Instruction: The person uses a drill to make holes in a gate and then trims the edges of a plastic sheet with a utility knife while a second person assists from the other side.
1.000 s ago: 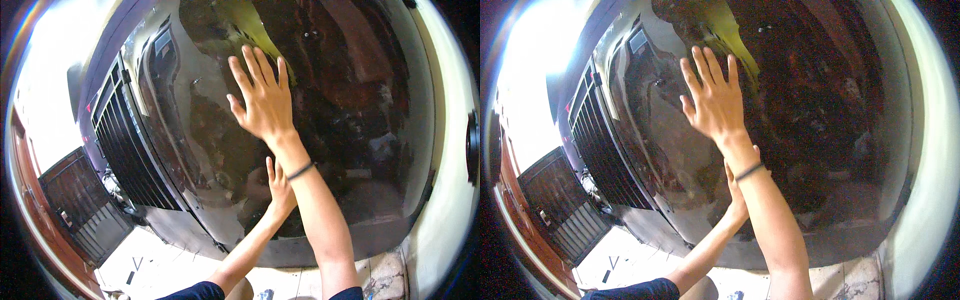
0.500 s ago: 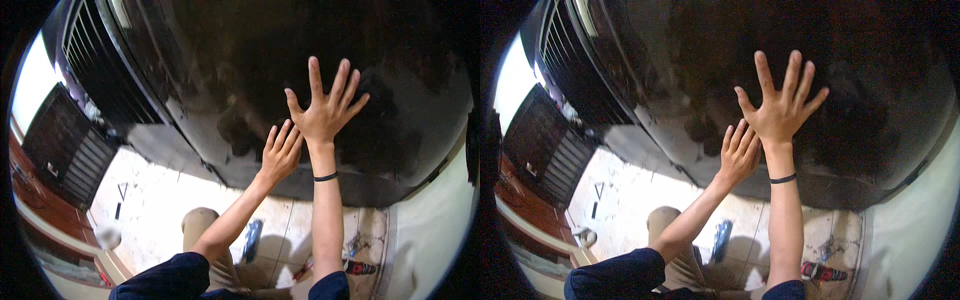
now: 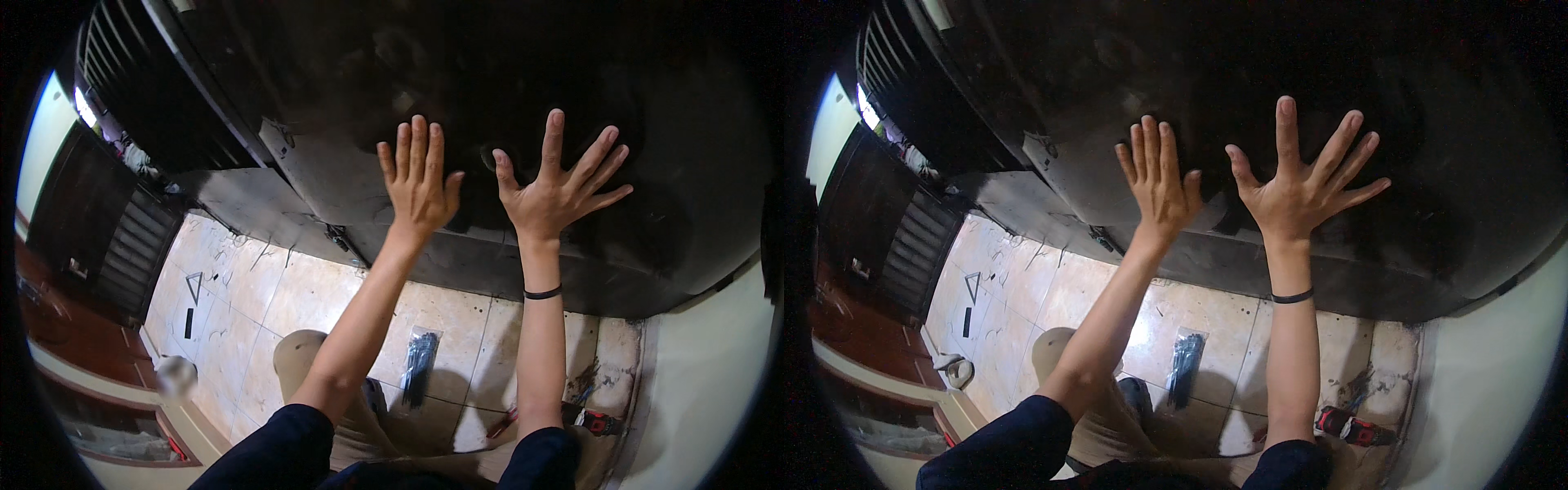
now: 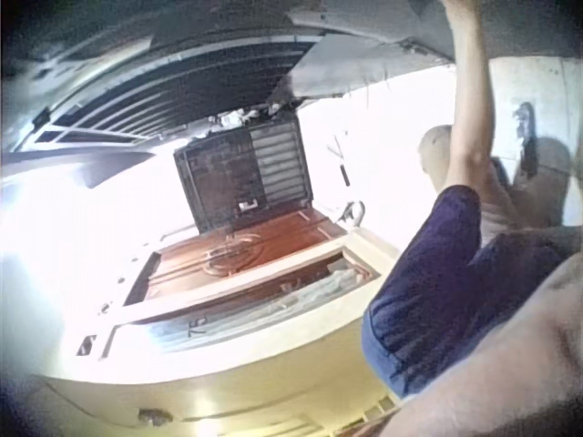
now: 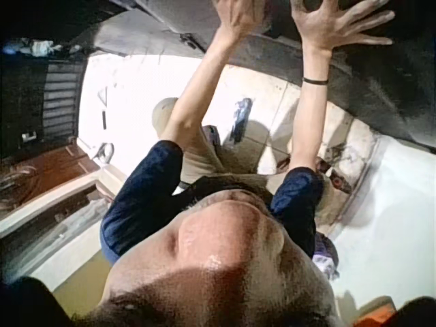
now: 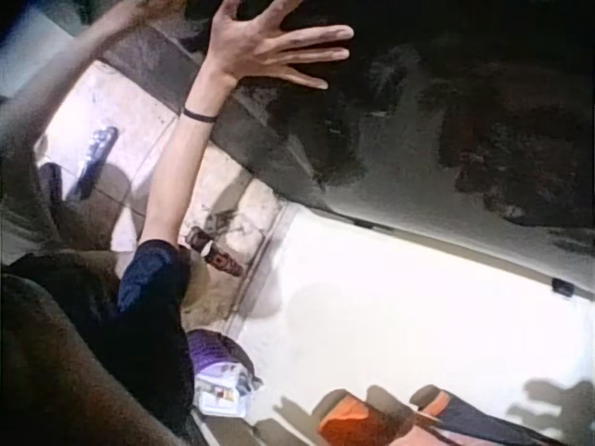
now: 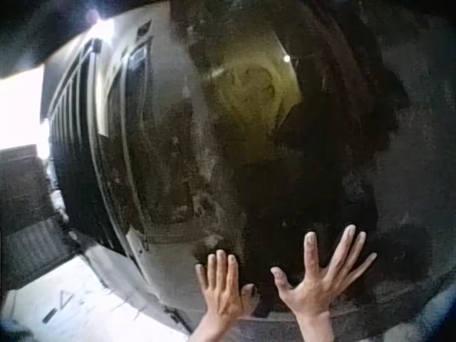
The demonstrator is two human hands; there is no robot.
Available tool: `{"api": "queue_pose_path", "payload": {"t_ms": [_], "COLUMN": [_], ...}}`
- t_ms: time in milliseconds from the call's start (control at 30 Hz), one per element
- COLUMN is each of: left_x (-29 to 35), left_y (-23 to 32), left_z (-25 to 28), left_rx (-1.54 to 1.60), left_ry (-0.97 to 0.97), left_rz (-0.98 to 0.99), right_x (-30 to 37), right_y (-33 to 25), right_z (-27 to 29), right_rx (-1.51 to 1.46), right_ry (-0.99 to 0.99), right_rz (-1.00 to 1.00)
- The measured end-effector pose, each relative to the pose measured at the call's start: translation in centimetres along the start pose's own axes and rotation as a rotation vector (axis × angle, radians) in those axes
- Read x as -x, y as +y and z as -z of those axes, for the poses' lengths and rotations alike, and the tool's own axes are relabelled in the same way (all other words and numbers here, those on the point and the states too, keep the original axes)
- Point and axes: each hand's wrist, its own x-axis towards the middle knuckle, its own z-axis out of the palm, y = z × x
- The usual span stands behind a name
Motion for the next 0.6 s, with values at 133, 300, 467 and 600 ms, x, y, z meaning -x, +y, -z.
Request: {"api": "queue_pose_path", "payload": {"t_ms": [133, 300, 467, 600], "left_x": [1.1, 2.0, 1.9, 2.6], "left_y": [-1.8, -1.9, -3.9, -4.8], "left_z": [-1.4, -2.3, 0.5, -0.3], "left_rx": [-0.043, -0.137, -0.163, -0.175], "left_ry": [0.085, 0.060, 0.028, 0.028], "left_rz": [-0.047, -0.087, -0.160, -0.235], "right_x": [-0.5, -0.2, -0.2, -0.7], "right_y": [0.3, 1.3, -0.5, 0.1], "right_z": [0.0, -0.3, 0.5, 0.9], "right_rx": [0.031, -0.012, -0.059, -0.029], "right_ry": [0.028, -0.003, -0.025, -0.002], "right_rz": [0.053, -0.006, -0.041, -0.018]}}
